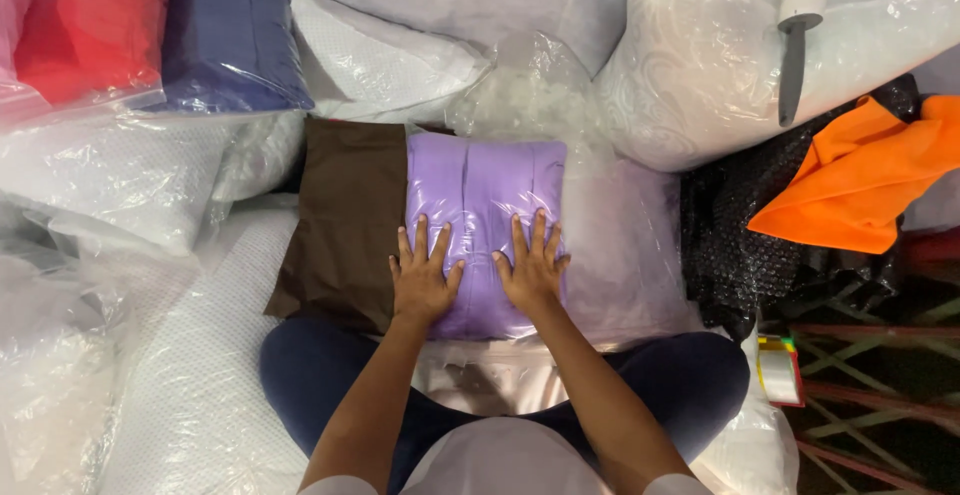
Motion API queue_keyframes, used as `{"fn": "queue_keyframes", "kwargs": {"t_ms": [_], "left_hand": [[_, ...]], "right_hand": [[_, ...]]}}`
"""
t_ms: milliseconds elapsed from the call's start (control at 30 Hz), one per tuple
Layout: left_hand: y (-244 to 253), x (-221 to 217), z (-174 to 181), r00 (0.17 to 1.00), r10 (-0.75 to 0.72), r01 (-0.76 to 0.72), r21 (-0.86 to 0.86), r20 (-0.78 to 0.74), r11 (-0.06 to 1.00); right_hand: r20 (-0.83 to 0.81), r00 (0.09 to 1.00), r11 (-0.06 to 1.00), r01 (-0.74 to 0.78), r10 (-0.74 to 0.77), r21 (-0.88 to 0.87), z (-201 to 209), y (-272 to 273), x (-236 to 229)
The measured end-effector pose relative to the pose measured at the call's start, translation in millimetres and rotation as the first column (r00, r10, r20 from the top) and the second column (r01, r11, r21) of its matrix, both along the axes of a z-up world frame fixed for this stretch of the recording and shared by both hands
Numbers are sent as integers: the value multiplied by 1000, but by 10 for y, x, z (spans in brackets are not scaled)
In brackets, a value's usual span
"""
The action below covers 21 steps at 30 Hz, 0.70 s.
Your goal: Cleaning fabric pieces with a lint roller and packing them into plastic bags
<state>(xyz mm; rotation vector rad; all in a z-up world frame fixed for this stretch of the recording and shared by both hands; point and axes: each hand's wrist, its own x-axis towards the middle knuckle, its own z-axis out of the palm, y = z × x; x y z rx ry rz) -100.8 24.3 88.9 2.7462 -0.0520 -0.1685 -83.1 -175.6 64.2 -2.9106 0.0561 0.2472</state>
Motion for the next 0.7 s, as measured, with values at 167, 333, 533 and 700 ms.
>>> {"fn": "queue_keyframes", "kwargs": {"t_ms": [167, 333, 533, 700], "left_hand": [[39, 87, 14, 997, 12, -17, -69, -73, 997], [42, 449, 339, 992, 98, -113, -225, -78, 968], [-289, 1056, 345, 993, 113, -110, -89, 25, 990], [-385, 1204, -137, 995, 91, -94, 55, 50, 994]], "right_hand": [[-18, 1000, 994, -9, 11, 110, -44, -86, 79], [114, 992, 986, 36, -55, 161, 342, -290, 421], [104, 993, 989, 44, -59, 141, 201, -200, 1052], [38, 996, 993, 73, -77, 89, -249, -160, 1168]]}}
